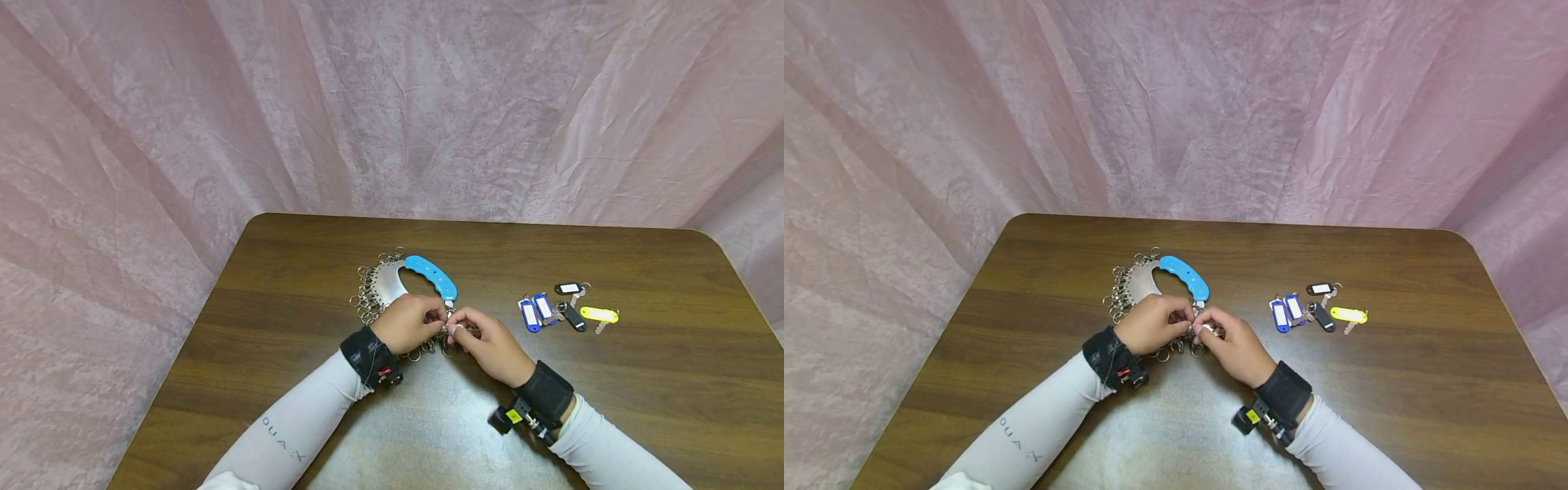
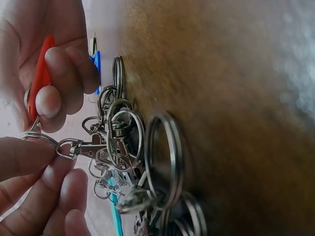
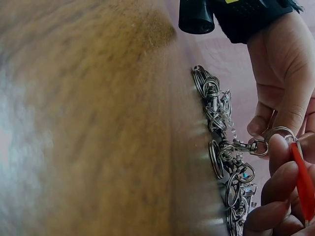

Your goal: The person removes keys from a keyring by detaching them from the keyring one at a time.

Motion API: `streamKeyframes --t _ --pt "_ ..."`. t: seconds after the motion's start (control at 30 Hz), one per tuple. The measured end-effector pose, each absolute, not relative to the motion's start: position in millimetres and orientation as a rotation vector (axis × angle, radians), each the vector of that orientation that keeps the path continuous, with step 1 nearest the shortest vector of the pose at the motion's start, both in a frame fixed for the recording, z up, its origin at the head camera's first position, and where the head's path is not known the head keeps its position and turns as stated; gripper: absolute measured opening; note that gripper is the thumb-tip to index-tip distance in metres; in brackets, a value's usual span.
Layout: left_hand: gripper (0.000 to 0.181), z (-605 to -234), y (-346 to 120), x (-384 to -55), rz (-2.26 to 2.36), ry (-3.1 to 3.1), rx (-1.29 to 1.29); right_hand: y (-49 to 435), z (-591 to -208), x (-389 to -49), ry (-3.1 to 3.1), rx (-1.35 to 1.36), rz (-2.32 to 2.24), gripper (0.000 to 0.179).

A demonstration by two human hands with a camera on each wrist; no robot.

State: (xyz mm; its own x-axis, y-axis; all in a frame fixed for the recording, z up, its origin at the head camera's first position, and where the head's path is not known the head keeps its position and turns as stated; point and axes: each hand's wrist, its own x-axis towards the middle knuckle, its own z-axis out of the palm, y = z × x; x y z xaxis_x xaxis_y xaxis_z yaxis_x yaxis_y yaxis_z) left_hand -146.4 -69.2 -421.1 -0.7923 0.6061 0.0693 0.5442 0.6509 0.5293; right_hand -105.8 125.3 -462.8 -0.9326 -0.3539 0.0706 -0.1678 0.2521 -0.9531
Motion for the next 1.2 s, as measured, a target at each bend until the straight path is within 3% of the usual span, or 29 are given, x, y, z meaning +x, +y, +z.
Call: streamKeyframes --t 0.6,1.2 --pt "0.006 -422.2 -69.0 -146.1 0.838 2.742 1.021 126.6 -463.3 -107.5 2.377 -0.436 -1.756 0.010" --pt "0.004 -427.0 -70.4 -149.4 0.834 2.713 0.876 126.7 -463.1 -106.8 2.414 -0.533 -1.727 0.007"
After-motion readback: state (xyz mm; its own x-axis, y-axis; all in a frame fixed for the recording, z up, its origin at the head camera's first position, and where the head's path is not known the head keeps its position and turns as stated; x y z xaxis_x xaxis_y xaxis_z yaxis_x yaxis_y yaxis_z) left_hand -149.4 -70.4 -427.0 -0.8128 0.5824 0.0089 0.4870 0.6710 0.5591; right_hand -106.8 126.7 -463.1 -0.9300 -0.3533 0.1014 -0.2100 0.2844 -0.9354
